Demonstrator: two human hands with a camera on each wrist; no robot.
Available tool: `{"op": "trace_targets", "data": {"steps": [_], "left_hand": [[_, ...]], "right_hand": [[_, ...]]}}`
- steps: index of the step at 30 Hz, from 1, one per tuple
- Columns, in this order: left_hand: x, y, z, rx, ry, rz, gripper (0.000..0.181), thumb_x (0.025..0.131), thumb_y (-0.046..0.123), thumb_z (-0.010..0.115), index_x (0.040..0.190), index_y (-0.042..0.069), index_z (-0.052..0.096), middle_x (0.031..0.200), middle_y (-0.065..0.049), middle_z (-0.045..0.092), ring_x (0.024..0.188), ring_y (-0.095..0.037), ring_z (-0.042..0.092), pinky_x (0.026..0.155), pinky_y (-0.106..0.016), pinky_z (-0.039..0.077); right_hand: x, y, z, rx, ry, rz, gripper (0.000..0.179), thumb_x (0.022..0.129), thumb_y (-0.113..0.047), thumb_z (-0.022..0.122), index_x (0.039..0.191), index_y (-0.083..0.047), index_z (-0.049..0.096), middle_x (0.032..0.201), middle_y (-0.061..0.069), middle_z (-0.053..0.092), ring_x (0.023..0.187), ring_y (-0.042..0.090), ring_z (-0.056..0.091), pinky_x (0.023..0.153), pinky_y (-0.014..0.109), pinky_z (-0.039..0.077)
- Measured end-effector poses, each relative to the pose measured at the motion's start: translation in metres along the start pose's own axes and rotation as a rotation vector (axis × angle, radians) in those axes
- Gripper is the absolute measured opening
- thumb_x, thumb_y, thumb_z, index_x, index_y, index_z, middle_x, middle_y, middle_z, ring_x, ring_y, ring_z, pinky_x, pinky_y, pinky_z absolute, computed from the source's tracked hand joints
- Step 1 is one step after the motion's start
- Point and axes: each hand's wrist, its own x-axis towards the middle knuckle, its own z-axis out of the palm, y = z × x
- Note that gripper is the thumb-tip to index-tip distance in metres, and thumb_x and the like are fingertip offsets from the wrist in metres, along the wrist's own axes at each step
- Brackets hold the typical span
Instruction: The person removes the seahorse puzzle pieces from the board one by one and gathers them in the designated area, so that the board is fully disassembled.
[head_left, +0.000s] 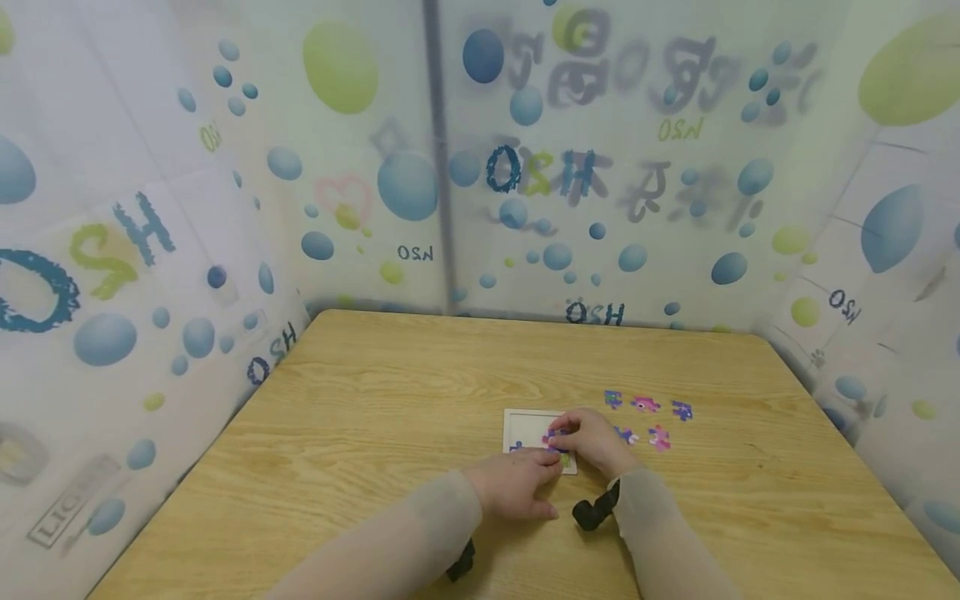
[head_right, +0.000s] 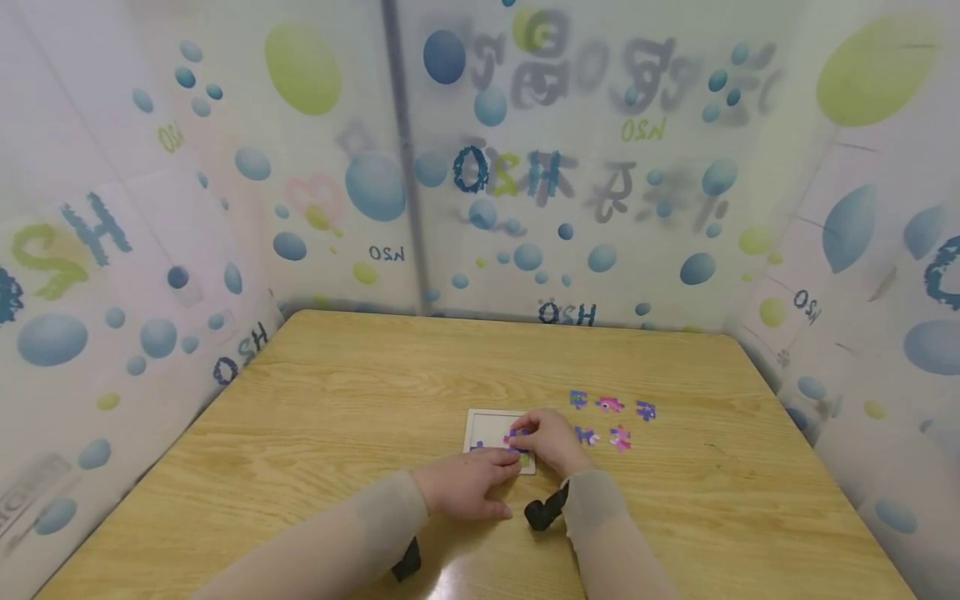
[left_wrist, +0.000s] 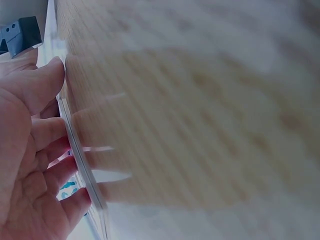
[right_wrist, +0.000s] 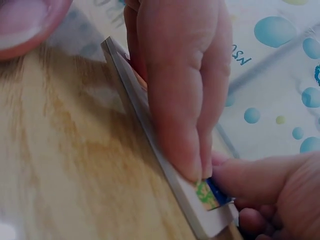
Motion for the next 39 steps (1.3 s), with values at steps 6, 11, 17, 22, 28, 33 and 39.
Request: {"op": "trace_targets", "data": {"steps": [6, 11, 17, 22, 28, 33, 39], "left_hand": [[-0.0002, 0.0001, -0.0003, 0.005, 0.002, -0.001, 0.067, 0.092, 0.048, 0.058, 0.145, 0.009, 0.043, 0.153, -0.003, 0.034, 0.141, -0.017, 0.029, 0.115, -0.027, 0.022], [-0.0002, 0.0000, -0.0003, 0.001, -0.008, -0.003, 0.067, 0.093, 0.049, 0.058, 0.145, 0.010, 0.043, 0.153, -0.002, 0.034, 0.141, -0.017, 0.029, 0.114, -0.027, 0.023], [-0.0008, 0.0003, 0.0001, 0.004, -0.004, 0.002, 0.067, 0.092, 0.049, 0.058, 0.145, 0.010, 0.043, 0.153, -0.003, 0.035, 0.141, -0.017, 0.030, 0.114, -0.027, 0.024], [-0.0004, 0.0002, 0.0000, 0.004, -0.004, 0.005, 0.067, 0.092, 0.049, 0.058, 0.145, 0.010, 0.044, 0.153, -0.003, 0.035, 0.141, -0.017, 0.030, 0.114, -0.027, 0.024], [0.0001, -0.0004, 0.0010, 0.010, -0.004, 0.006, 0.067, 0.092, 0.049, 0.058, 0.145, 0.010, 0.044, 0.153, -0.003, 0.035, 0.141, -0.017, 0.030, 0.114, -0.027, 0.024], [0.0004, -0.0003, 0.0013, 0.005, -0.007, -0.003, 0.067, 0.092, 0.049, 0.058, 0.145, 0.010, 0.043, 0.153, -0.002, 0.034, 0.141, -0.017, 0.030, 0.114, -0.027, 0.024], [-0.0002, 0.0006, 0.0000, 0.004, -0.007, -0.010, 0.067, 0.092, 0.048, 0.058, 0.145, 0.011, 0.043, 0.153, -0.002, 0.034, 0.141, -0.017, 0.030, 0.114, -0.027, 0.024]], "right_hand": [[0.0024, -0.0030, -0.0028, -0.020, -0.037, 0.018, 0.011, 0.082, -0.013, 0.077, 0.090, -0.010, 0.071, 0.091, 0.003, 0.063, 0.088, 0.021, 0.052, 0.085, 0.039, 0.040], [0.0022, -0.0040, -0.0058, -0.009, -0.052, 0.038, 0.012, 0.081, -0.011, 0.077, 0.091, -0.010, 0.071, 0.092, 0.004, 0.063, 0.090, 0.023, 0.052, 0.088, 0.043, 0.039], [0.0030, -0.0023, -0.0068, 0.020, -0.048, 0.041, 0.011, 0.081, -0.010, 0.077, 0.092, -0.011, 0.073, 0.093, 0.004, 0.064, 0.091, 0.023, 0.052, 0.089, 0.043, 0.039], [0.0047, -0.0022, -0.0056, 0.026, -0.048, 0.047, 0.011, 0.081, -0.011, 0.077, 0.092, -0.012, 0.074, 0.092, 0.004, 0.062, 0.089, 0.023, 0.051, 0.084, 0.038, 0.038], [0.0036, -0.0026, -0.0052, 0.023, -0.056, 0.048, 0.011, 0.083, -0.014, 0.076, 0.094, -0.013, 0.074, 0.094, 0.004, 0.061, 0.090, 0.023, 0.049, 0.079, 0.036, 0.037], [0.0021, -0.0008, -0.0055, 0.019, -0.061, 0.033, 0.011, 0.086, -0.015, 0.072, 0.097, -0.015, 0.074, 0.101, 0.002, 0.063, 0.095, 0.023, 0.050, 0.088, 0.041, 0.038], [0.0002, 0.0000, -0.0052, 0.043, -0.054, 0.028, 0.010, 0.087, -0.013, 0.071, 0.097, -0.013, 0.072, 0.095, 0.004, 0.060, 0.091, 0.022, 0.049, 0.080, 0.037, 0.038]]}}
